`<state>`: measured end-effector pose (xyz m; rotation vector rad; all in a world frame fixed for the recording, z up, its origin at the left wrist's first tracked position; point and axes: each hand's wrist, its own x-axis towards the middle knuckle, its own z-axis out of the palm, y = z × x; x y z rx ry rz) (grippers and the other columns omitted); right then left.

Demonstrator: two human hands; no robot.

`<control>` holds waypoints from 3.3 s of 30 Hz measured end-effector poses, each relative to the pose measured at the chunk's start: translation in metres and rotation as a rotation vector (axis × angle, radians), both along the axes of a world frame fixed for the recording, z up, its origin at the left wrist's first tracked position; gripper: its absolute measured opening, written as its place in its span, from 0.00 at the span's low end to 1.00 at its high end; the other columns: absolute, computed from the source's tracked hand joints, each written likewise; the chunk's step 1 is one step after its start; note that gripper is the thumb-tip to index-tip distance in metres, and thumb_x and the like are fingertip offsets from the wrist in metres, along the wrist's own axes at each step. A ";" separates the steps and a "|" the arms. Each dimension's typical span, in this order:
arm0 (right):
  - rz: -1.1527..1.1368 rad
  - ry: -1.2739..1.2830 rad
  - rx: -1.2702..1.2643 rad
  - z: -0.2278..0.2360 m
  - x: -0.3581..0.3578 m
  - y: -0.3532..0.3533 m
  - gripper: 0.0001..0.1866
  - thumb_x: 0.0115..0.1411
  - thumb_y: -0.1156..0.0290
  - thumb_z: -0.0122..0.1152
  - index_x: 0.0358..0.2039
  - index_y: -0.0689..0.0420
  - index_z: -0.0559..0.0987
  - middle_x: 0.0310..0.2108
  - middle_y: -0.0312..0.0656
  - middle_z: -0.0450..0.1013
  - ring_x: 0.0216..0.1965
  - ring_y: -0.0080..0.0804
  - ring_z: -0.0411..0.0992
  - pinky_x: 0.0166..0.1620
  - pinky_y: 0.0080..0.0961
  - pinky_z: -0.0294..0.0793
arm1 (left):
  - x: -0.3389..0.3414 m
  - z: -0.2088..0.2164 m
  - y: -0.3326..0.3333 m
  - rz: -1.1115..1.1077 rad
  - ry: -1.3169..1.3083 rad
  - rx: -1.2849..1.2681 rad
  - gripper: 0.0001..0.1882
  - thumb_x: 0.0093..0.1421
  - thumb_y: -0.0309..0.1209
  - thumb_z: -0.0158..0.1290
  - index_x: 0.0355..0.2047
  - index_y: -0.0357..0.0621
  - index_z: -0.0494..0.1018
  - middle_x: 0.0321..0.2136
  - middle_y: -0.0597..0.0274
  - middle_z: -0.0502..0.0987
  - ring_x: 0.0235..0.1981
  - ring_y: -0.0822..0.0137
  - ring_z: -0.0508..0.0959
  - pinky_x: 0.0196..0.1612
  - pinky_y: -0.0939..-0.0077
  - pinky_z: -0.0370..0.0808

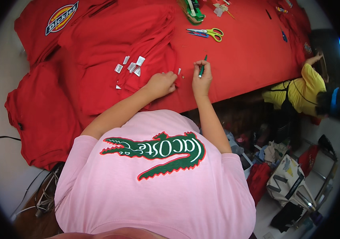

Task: The person organizes a stack of red shirts on a table, writing notes in a notepad and using a pen to mark labels before trimming a thread with shears.

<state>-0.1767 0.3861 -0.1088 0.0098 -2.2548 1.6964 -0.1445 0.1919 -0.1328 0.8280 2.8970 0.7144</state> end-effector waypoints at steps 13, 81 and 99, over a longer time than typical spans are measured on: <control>0.457 -0.448 -0.718 0.040 -0.011 -0.068 0.20 0.76 0.59 0.51 0.57 0.62 0.77 0.39 0.40 0.80 0.46 0.28 0.77 0.55 0.29 0.74 | 0.059 0.048 -0.104 0.862 -0.287 0.641 0.12 0.57 0.31 0.61 0.38 0.37 0.76 0.22 0.51 0.77 0.20 0.64 0.74 0.27 0.67 0.72; 0.721 -0.137 -0.061 0.101 -0.006 -0.123 0.04 0.65 0.77 0.64 0.37 0.62 0.77 0.31 0.36 0.77 0.37 0.20 0.74 0.43 0.23 0.74 | 0.012 0.054 -0.087 0.612 -0.220 1.243 0.20 0.55 0.16 0.62 0.46 0.42 0.69 0.37 0.66 0.76 0.30 0.82 0.71 0.33 0.84 0.68; 0.746 -0.458 -0.179 0.040 0.033 -0.109 0.08 0.66 0.70 0.67 0.40 0.61 0.80 0.29 0.34 0.78 0.28 0.18 0.74 0.30 0.20 0.73 | 0.065 0.084 -0.050 0.700 -0.363 0.960 0.23 0.55 0.23 0.64 0.50 0.41 0.68 0.42 0.58 0.78 0.41 0.67 0.80 0.43 0.71 0.78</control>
